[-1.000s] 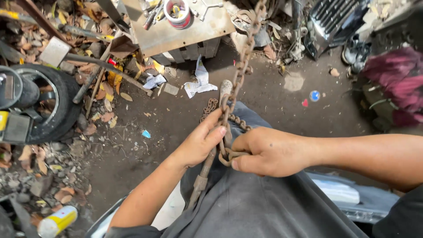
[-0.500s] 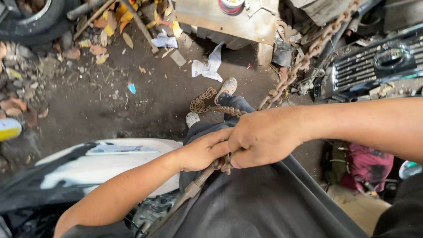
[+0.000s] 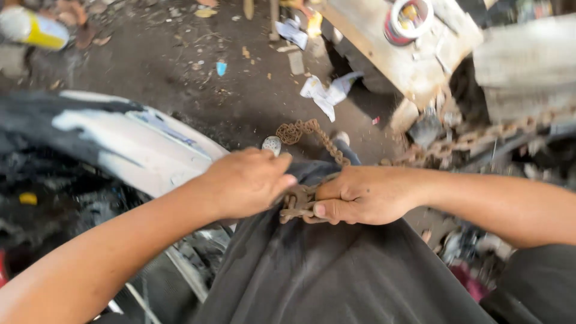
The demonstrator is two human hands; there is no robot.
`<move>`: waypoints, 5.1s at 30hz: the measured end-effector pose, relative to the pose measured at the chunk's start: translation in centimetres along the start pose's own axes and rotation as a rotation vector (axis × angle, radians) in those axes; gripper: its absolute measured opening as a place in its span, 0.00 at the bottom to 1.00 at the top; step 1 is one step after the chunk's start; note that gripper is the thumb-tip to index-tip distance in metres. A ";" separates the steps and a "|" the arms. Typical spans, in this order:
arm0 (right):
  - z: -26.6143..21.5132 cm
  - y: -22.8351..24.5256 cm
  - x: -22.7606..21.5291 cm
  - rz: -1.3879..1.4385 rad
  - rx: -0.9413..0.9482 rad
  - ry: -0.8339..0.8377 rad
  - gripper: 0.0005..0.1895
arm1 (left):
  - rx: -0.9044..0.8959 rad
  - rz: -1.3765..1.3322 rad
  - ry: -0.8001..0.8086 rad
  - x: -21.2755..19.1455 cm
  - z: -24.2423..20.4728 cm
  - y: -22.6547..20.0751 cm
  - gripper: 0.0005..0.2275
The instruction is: The person handles a heavy, rusty chain attached to a vehicle, pulling and adjusting it with both hands. They then walk through a cluttered workshop area and pick up a spray can from a shelf.
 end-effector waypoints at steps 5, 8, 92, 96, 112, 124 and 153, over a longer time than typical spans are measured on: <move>-0.6 -1.2 -1.9 -0.029 -0.017 0.115 0.21 | -0.305 -0.008 -0.460 -4.0 -4.8 -6.3 0.16; 0.6 -2.2 -2.4 -0.050 -0.004 0.177 0.21 | -0.493 -0.441 -0.562 0.7 -8.0 -8.5 0.14; 1.1 -13.2 3.9 -0.872 -0.118 -0.441 0.23 | -0.185 -1.830 -1.696 28.3 8.6 -8.8 0.27; -4.9 -15.3 1.3 -0.558 -0.545 -0.621 0.29 | -0.378 -1.713 -1.809 24.5 9.4 -9.7 0.20; -4.4 -46.4 -32.5 -0.248 -0.042 -1.149 0.21 | -0.925 -1.277 -2.125 25.9 12.8 -12.2 0.18; -9.8 -58.5 -32.9 0.914 0.205 -1.131 0.05 | -1.119 -1.348 -1.870 23.1 13.4 -12.1 0.25; -2.3 -28.8 0.9 -0.225 -0.119 0.014 0.16 | -0.885 -1.642 -1.744 22.3 12.2 -12.3 0.26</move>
Point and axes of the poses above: each hand's wrist, its own z-axis towards the middle knuckle, its own x-axis out of the palm, y = z × x, the point moved 1 cm from there along z, towards the middle knuckle, and after that the axes turned 7 degrees about z, right-handed, at the moved point
